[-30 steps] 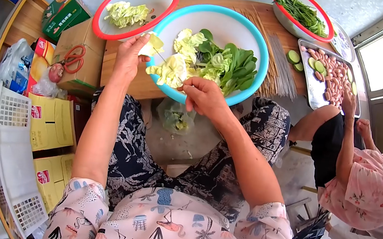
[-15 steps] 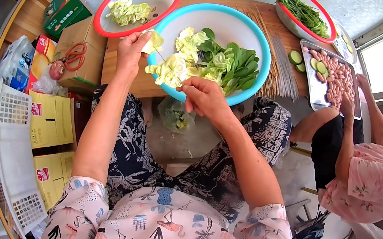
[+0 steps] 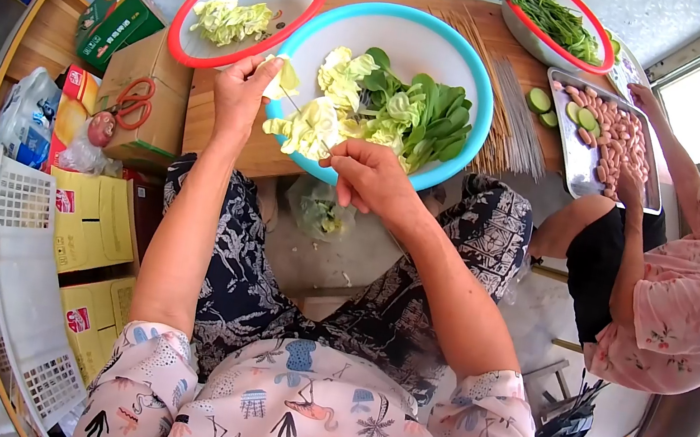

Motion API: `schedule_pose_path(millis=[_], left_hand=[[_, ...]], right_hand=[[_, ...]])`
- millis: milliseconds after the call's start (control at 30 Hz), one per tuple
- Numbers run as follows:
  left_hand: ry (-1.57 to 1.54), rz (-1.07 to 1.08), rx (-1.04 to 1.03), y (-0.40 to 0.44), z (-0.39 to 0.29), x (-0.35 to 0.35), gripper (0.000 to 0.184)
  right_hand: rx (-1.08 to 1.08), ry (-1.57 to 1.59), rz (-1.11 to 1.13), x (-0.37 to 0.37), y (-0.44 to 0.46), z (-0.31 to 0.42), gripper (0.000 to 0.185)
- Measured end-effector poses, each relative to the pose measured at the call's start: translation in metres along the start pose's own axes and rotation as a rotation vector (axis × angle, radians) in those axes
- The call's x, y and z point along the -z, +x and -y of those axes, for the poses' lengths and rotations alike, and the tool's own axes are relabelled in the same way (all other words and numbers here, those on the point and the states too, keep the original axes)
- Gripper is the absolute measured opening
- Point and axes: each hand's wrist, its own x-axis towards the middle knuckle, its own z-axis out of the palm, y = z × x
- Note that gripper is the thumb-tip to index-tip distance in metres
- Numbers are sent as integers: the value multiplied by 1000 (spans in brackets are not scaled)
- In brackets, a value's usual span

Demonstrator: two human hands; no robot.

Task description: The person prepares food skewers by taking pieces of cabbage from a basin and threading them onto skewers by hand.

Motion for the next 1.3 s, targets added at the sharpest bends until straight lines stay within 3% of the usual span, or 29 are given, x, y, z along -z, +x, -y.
schedule_pose_path(millis=[367,533,733,1300], left_hand=[[17,50,64,-8,-8,-9,21],[-325,66,292,-2,-1,-4,16],[-421,130,474,4,6,6,16],[-577,177,555,3,-2,10,21]], right_hand=[[5,2,-8,-3,2,4,19],[32,-43,-11,-1,4,0,19],[26,-44,-6,0,5,-3,17],[16,-24,-29,0,11,-8,17]])
